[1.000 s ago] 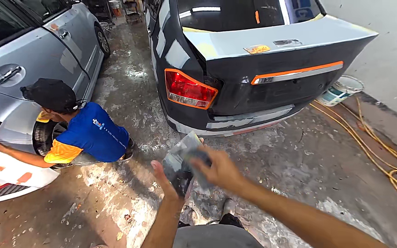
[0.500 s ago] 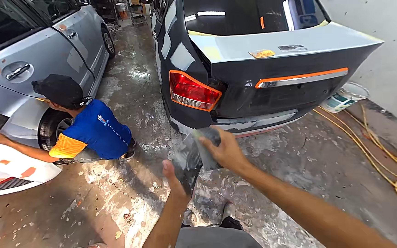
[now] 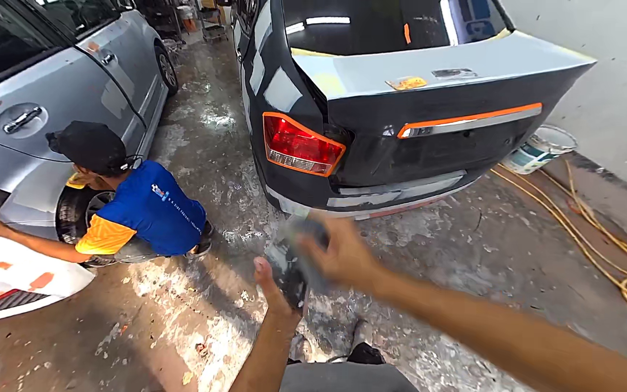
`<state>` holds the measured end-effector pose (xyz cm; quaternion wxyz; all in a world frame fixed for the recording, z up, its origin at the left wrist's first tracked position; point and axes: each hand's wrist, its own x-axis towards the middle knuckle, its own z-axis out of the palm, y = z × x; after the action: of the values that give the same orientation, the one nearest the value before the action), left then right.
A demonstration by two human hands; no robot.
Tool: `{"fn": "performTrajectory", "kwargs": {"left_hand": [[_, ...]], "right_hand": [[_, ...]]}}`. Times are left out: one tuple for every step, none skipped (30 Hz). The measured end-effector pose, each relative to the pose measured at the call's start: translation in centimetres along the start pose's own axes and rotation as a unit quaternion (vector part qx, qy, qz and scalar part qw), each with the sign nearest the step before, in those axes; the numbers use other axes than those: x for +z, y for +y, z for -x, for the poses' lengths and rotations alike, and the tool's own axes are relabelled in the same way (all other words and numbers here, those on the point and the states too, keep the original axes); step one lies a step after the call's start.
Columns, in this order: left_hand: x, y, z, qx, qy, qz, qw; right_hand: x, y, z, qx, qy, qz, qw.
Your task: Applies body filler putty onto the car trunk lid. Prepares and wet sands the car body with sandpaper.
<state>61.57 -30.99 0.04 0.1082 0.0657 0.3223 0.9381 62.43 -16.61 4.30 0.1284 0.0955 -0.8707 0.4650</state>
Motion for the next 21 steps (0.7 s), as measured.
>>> {"fn": "performTrajectory", "kwargs": {"left_hand": [[0.2,0.2,0.1,0.019,0.01,-0.005,1.0],[0.4,0.5,0.0,0.026,0.018,-0.008,0.999],[0.4,0.3,-0.2,0.013,0.009,0.006,1.0],[0.1,0.0,0.1,-0.007,0.007,0.015,1.0],[0.0,-0.2,0.3,-0.014,0.004,0.016,1.0],[0.1,-0.2,0.1,-0.004,-0.005,0.006,1.0],[0.5,0.1,-0.1,0.011,-0.009,-0.005,1.0],[0.8,0.4,-0.2,0.026,-0.005,-0.008,1.0],[0.9,0.7,-0.4,0.029,-0.006,-0.003,1.0],[0.6,0.6,-0.7,0.019,-0.016,0.007,1.0],[0.2,0.3,-0.6,0.006,-0.019,0.014,1.0],[0.1,0.2,-0.6,0.002,-0.016,0.012,1.0],[0.3,0.3,-0.7,0.015,-0.012,-0.001,1.0],[0.6,0.6,-0.8,0.034,-0.007,-0.014,0.999],[0.9,1.0,-0.9,0.057,0.0,-0.017,0.998],[0.9,1.2,-1.0,0.065,-0.013,-0.001,0.998],[0.5,1.1,-1.0,0.046,-0.044,0.028,0.998],[0.1,0.9,-0.6,0.026,-0.051,0.039,0.998],[-0.1,0.7,-0.4,0.023,-0.052,0.035,0.998],[0.0,0.7,-0.4,0.037,-0.066,0.023,0.997],[0.0,0.9,-0.3,0.054,-0.085,0.012,0.995]], "right_hand": [[0.5,-0.8,0.9,-0.008,-0.021,-0.017,1.0],[0.4,-0.8,1.0,-0.012,-0.04,-0.026,0.999],[-0.2,0.0,0.3,-0.007,-0.045,-0.02,0.999],[-0.8,1.0,-0.5,0.004,-0.038,-0.012,0.999],[-1.0,1.6,-1.0,0.013,-0.026,-0.016,0.999],[-0.8,1.3,-1.0,0.014,-0.016,-0.024,0.999],[-0.3,0.2,-0.4,0.012,-0.022,-0.034,0.999],[0.1,-0.8,0.4,0.004,-0.035,-0.041,0.999],[0.0,-0.9,0.4,0.0,-0.05,-0.041,0.998],[-0.5,-0.1,-0.1,0.001,-0.051,-0.036,0.998],[-0.9,1.0,-0.8,0.002,-0.039,-0.037,0.999],[-1.0,1.5,-1.4,0.001,-0.022,-0.043,0.999],[-0.7,0.9,-1.5,-0.006,-0.01,-0.048,0.999],[-0.1,-0.4,-0.9,-0.017,-0.015,-0.054,0.998],[0.3,-1.5,-0.3,-0.025,-0.031,-0.057,0.998],[0.1,-1.8,-0.4,-0.029,-0.046,-0.053,0.997],[-0.4,-1.1,-1.1,-0.027,-0.048,-0.04,0.998],[-0.9,-0.1,-2.0,-0.023,-0.037,-0.031,0.999],[-1.2,0.3,-2.7,-0.02,-0.021,-0.027,0.999],[-1.0,-0.2,-2.8,-0.029,-0.011,-0.024,0.999],[-0.4,-1.3,-2.2,-0.043,-0.019,-0.019,0.999]]}}
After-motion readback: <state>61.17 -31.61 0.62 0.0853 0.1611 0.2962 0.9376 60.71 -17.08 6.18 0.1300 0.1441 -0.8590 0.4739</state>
